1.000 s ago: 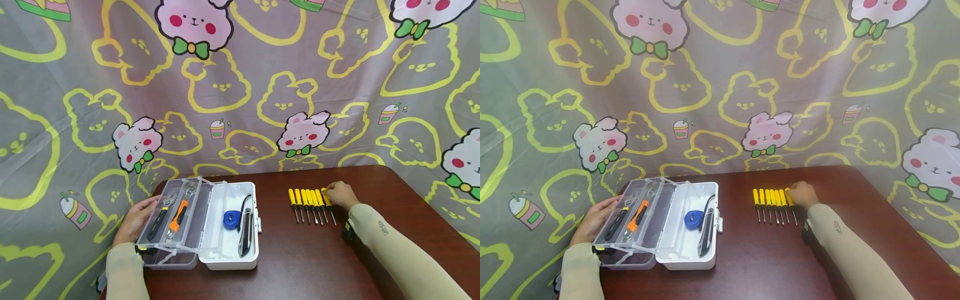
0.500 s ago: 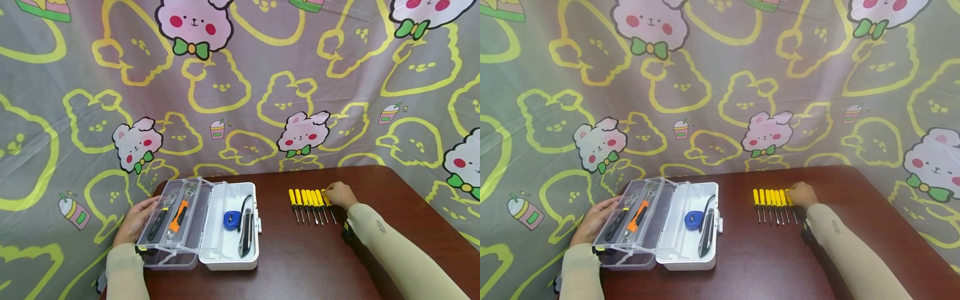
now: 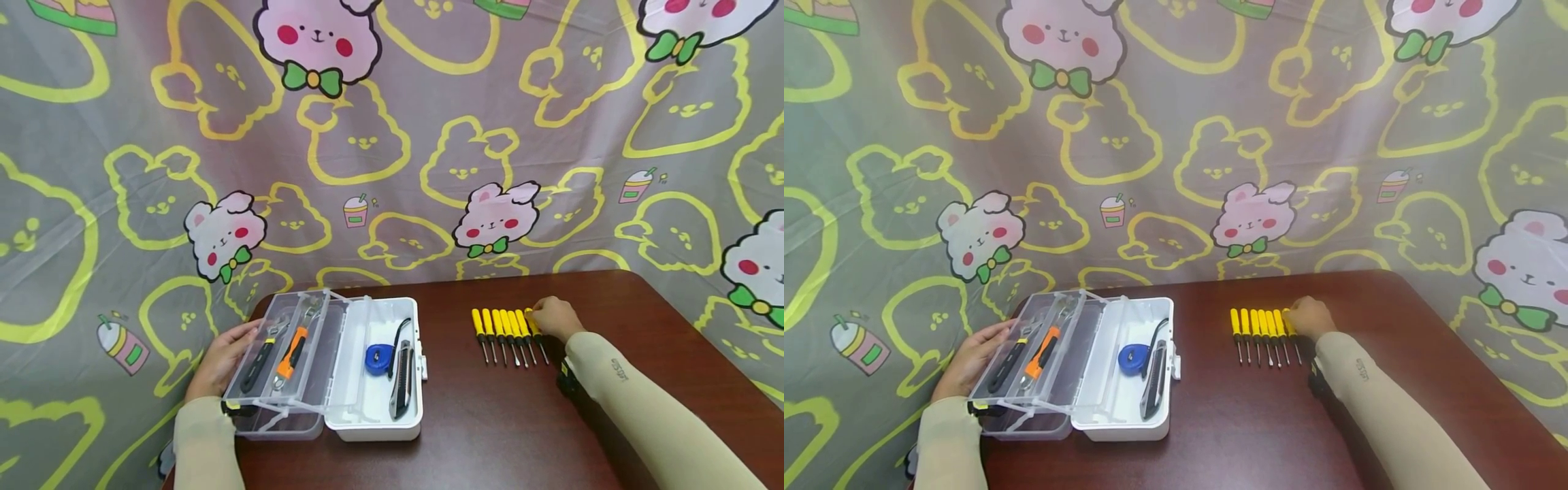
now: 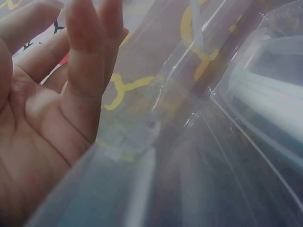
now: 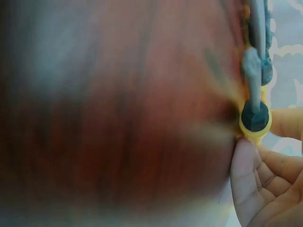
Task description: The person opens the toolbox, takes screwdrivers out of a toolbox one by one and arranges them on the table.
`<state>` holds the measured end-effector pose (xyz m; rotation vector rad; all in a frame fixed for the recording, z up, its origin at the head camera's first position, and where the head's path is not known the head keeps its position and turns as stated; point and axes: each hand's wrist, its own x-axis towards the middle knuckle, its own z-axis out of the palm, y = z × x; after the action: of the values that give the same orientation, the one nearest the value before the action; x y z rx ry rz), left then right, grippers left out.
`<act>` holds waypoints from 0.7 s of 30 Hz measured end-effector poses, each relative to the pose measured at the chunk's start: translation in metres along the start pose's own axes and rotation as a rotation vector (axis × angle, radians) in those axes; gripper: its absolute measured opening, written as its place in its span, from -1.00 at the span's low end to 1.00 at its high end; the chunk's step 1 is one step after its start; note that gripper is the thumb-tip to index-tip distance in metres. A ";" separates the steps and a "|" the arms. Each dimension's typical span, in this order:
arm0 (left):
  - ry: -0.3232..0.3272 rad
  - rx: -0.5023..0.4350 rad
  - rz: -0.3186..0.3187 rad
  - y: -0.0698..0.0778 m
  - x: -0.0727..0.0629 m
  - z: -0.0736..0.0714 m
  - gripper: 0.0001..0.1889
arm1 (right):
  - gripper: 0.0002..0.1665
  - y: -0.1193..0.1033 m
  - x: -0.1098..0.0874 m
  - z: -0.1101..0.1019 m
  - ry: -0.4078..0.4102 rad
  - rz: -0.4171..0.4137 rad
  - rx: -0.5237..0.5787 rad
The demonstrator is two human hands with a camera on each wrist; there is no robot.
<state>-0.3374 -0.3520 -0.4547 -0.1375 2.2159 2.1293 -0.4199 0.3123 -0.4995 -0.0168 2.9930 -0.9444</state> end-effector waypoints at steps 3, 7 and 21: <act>0.009 0.009 -0.008 0.000 -0.001 0.000 -0.31 | -0.50 -0.001 -0.001 0.000 0.002 -0.015 -0.064; 0.008 0.041 0.008 0.000 -0.002 0.000 -0.29 | -0.52 -0.007 -0.005 -0.002 0.021 -0.030 -0.106; -0.008 0.012 0.005 0.004 -0.004 0.004 -0.31 | -0.57 -0.008 -0.011 -0.007 0.023 -0.037 -0.082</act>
<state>-0.3336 -0.3478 -0.4502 -0.1225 2.2259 2.1150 -0.4086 0.3099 -0.4888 -0.0616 3.0614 -0.8293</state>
